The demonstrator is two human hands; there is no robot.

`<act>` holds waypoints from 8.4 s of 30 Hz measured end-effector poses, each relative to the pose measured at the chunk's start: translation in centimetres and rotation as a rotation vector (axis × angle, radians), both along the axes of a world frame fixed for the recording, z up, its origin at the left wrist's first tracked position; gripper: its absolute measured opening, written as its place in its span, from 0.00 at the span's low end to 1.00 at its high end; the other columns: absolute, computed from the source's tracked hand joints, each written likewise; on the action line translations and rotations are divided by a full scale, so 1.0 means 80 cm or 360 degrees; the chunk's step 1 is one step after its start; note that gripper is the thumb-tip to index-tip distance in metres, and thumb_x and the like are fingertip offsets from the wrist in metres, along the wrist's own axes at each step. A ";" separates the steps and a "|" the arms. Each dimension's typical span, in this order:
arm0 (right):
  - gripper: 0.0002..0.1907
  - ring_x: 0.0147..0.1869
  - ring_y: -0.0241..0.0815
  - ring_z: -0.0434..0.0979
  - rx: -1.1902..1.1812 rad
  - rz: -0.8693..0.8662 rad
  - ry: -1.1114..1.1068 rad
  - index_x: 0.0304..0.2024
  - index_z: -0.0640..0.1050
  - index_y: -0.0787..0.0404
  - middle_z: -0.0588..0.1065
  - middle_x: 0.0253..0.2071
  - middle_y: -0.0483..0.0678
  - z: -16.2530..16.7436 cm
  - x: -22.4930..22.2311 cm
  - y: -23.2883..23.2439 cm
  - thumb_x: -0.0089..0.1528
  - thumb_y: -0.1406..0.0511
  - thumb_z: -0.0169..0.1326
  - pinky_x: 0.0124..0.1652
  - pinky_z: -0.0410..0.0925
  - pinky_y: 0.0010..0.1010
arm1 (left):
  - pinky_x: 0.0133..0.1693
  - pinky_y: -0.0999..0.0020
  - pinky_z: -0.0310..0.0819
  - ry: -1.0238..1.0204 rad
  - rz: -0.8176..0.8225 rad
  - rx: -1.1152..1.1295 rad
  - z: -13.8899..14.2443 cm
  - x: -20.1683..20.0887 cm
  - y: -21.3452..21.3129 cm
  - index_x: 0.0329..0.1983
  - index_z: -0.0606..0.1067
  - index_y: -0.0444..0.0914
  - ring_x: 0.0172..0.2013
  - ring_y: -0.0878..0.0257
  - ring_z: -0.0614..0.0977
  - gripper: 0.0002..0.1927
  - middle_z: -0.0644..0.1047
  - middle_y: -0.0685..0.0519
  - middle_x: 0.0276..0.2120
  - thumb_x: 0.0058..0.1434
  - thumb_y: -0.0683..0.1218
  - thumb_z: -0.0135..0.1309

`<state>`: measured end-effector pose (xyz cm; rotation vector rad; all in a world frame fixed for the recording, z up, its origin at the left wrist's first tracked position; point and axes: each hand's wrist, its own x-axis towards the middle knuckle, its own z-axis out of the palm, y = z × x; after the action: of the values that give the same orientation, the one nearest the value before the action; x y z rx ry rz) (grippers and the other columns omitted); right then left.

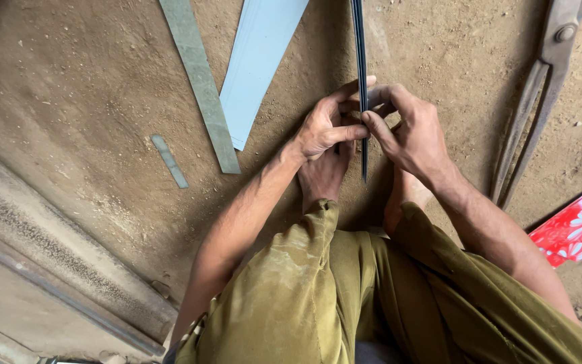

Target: The person sits on a dirt floor and uses large shears to cut long strips of light blue paper into shorter pieces. They repeatedly pick up a strip, cut it, and set the pieces aside, occasionally stacking the cut pieces. Later, they cut similar strips of blue patterned paper in the same manner.

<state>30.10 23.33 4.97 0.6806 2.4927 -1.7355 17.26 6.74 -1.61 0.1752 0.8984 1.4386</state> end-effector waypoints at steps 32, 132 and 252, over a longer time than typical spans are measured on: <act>0.32 0.56 0.45 0.83 -0.0355 -0.0043 -0.0190 0.67 0.73 0.57 0.80 0.53 0.51 -0.019 -0.003 0.008 0.62 0.58 0.65 0.53 0.78 0.41 | 0.63 0.63 0.78 0.0204 -0.0087 -0.0051 -0.006 -0.002 -0.002 0.77 0.58 0.33 0.59 0.58 0.79 0.45 0.77 0.43 0.60 0.60 0.39 0.68; 0.32 0.54 0.44 0.83 -0.0265 0.0013 -0.0138 0.67 0.73 0.59 0.80 0.52 0.53 -0.029 0.004 0.013 0.63 0.59 0.67 0.52 0.78 0.43 | 0.69 0.56 0.72 0.0300 -0.0078 -0.0037 -0.003 -0.002 0.003 0.72 0.63 0.32 0.64 0.52 0.76 0.43 0.74 0.43 0.63 0.55 0.43 0.69; 0.11 0.30 0.35 0.81 -0.0105 -0.0097 0.0065 0.41 0.81 0.66 0.81 0.31 0.50 0.007 0.007 -0.055 0.62 0.64 0.64 0.29 0.73 0.27 | 0.62 0.54 0.76 0.0826 0.0800 -0.0071 0.053 -0.042 0.047 0.81 0.44 0.31 0.61 0.53 0.76 0.56 0.70 0.37 0.65 0.62 0.49 0.68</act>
<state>30.67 18.92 5.54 0.7311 2.4530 -1.8618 13.93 10.46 2.60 0.3138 1.4721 1.8755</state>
